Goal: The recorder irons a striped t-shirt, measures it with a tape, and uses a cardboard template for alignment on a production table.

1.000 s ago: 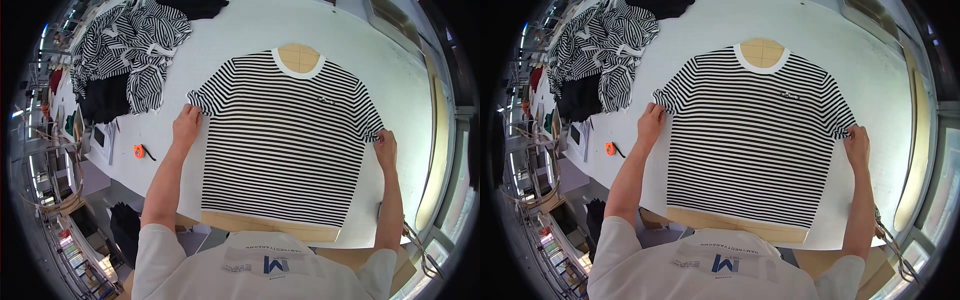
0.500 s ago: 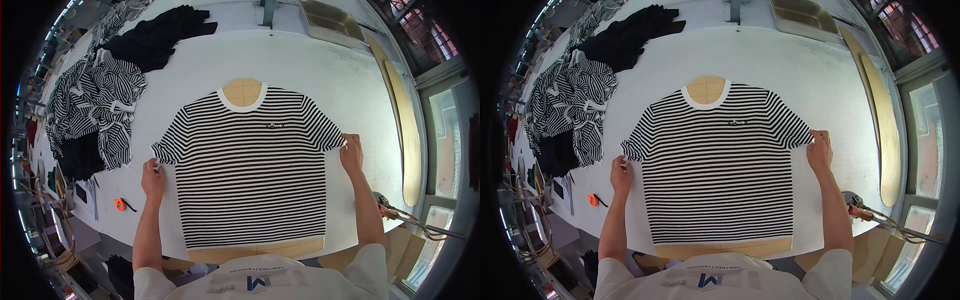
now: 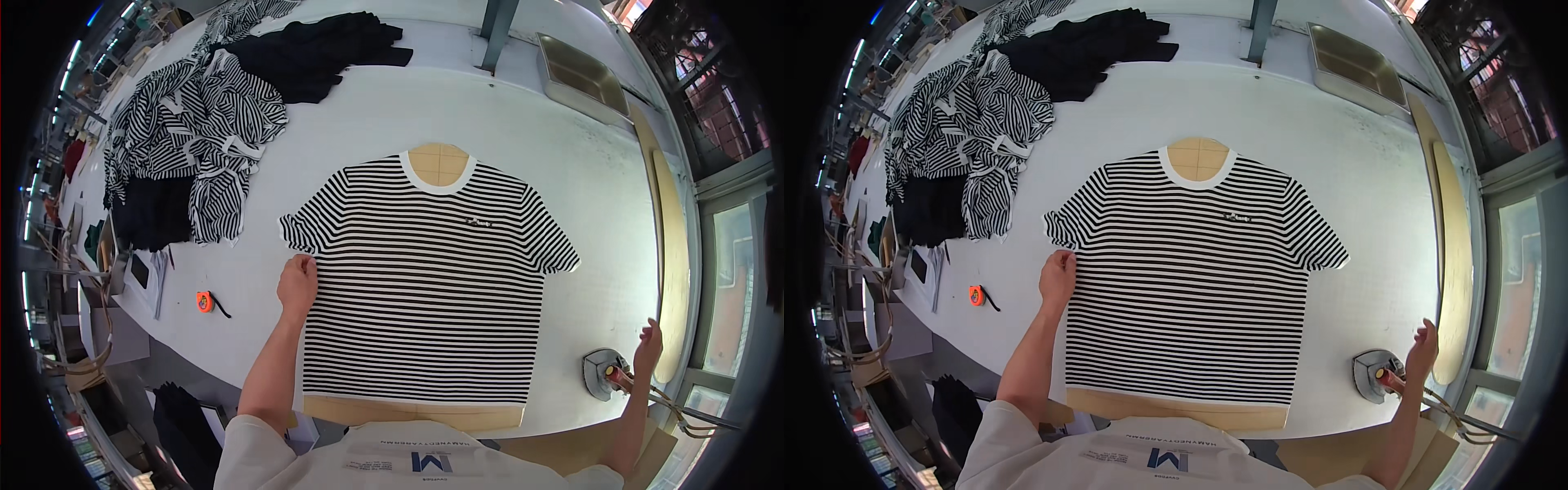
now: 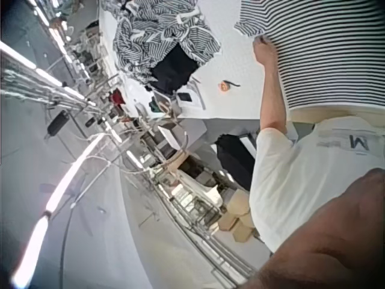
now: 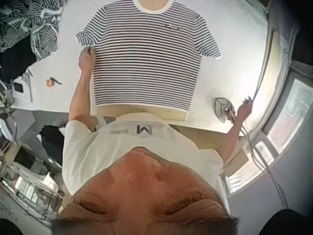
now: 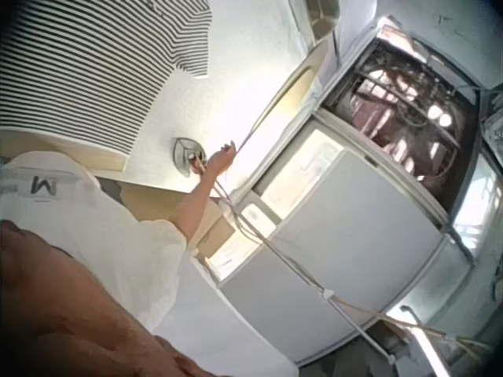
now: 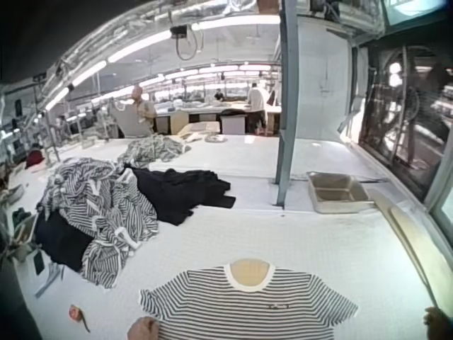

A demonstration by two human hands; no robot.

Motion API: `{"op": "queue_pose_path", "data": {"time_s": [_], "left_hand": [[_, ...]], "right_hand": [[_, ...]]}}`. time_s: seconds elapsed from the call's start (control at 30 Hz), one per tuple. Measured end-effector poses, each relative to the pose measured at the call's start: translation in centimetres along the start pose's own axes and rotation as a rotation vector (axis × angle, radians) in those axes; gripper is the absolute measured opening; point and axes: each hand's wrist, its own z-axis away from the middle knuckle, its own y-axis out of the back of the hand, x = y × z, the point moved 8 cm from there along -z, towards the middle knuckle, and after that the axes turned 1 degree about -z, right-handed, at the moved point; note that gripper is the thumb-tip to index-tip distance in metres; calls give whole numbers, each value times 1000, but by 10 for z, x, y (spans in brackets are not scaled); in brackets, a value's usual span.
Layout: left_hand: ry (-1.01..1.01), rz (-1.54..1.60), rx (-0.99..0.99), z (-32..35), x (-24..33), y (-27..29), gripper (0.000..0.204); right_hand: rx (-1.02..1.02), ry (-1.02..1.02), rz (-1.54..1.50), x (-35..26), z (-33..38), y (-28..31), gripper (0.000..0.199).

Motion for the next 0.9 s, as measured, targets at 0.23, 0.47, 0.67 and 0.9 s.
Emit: {"op": "queue_pose_path", "data": {"time_s": [0.23, 0.47, 0.67, 0.9], "left_hand": [[-44, -116, -7, 18, -11, 6, 26], [-2, -211, -196, 26, -34, 26, 29], [-13, -183, 234, -18, -63, 45, 36], [-126, -200, 475, -14, -51, 38, 40]], "right_hand": [[-191, 176, 537, 66, 119, 25, 35], [-466, -232, 393, -37, 107, -8, 50], [-473, 236, 283, -282, 42, -66, 58], [-571, 735, 408, -554, 19, -222, 49]]}}
